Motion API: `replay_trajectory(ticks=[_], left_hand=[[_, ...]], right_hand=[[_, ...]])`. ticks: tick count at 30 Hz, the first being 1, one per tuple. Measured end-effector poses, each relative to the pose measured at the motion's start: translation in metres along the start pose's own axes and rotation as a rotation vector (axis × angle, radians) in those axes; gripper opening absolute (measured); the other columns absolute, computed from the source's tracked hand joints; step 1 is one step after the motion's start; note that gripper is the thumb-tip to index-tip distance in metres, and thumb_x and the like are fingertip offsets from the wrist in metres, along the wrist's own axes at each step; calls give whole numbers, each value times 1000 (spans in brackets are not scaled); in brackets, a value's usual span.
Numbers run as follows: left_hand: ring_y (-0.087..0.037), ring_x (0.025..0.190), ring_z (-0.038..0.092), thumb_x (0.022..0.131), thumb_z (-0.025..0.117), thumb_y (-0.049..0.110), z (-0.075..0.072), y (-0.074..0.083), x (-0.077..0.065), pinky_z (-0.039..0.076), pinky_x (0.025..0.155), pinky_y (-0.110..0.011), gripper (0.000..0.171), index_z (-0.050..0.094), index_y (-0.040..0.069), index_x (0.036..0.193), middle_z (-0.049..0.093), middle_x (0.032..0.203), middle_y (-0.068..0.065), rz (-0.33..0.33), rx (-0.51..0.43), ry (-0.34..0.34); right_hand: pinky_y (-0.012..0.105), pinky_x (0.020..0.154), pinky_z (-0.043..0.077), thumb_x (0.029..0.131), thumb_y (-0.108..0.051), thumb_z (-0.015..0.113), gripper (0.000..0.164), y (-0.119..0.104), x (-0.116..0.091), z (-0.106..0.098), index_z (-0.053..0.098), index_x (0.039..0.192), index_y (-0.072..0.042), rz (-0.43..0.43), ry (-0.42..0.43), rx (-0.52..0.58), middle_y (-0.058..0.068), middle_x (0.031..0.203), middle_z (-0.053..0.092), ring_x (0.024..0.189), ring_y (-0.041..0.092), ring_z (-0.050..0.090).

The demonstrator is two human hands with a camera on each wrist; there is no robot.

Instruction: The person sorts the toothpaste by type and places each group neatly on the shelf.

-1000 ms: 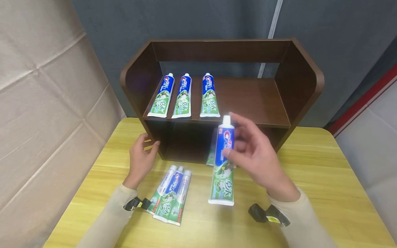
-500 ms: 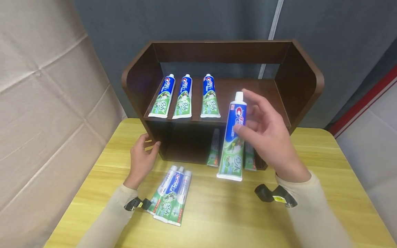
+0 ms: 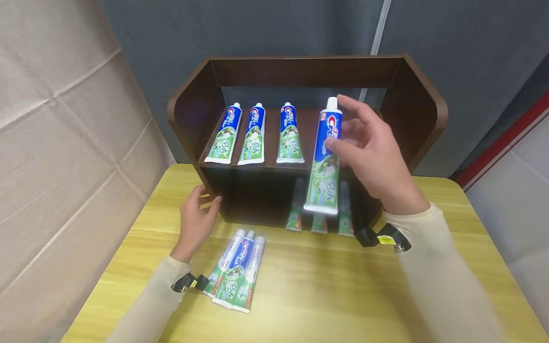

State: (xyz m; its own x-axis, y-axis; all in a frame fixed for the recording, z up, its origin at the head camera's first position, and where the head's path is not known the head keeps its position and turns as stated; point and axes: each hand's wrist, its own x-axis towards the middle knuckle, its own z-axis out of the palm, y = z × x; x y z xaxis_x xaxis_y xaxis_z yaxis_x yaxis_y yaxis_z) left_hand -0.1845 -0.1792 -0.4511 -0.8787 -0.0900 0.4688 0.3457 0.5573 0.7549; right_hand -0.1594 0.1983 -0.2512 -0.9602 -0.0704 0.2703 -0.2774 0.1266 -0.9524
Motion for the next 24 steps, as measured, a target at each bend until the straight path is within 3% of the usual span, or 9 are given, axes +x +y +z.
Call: replay_trajectory(ticks=[5, 14, 24], left_hand=[[-30, 103, 76, 99, 75, 13, -1, 0, 0, 69, 82, -44, 35, 65, 3, 130, 71, 121, -13, 2, 1, 1], [-31, 102, 77, 99, 75, 13, -1, 0, 0, 69, 81, -44, 34, 64, 3, 130, 71, 119, -13, 12, 1, -2], [-31, 101, 77, 98, 75, 13, -1, -1, 0, 69, 81, -44, 35, 64, 3, 130, 71, 119, -13, 11, 8, 3]], right_hand=[[22, 74, 63, 101, -13, 71, 67, -2, 13, -3, 45, 159, -33, 52, 28, -115, 4, 126, 60, 108, 23, 60], [20, 77, 64, 103, -23, 70, 59, -3, 38, -2, 49, 157, -33, 127, 72, -188, 1, 129, 60, 110, 21, 63], [19, 77, 63, 103, -28, 69, 59, 1, 67, -1, 48, 158, -35, 233, 111, -178, 3, 134, 58, 105, 21, 63]])
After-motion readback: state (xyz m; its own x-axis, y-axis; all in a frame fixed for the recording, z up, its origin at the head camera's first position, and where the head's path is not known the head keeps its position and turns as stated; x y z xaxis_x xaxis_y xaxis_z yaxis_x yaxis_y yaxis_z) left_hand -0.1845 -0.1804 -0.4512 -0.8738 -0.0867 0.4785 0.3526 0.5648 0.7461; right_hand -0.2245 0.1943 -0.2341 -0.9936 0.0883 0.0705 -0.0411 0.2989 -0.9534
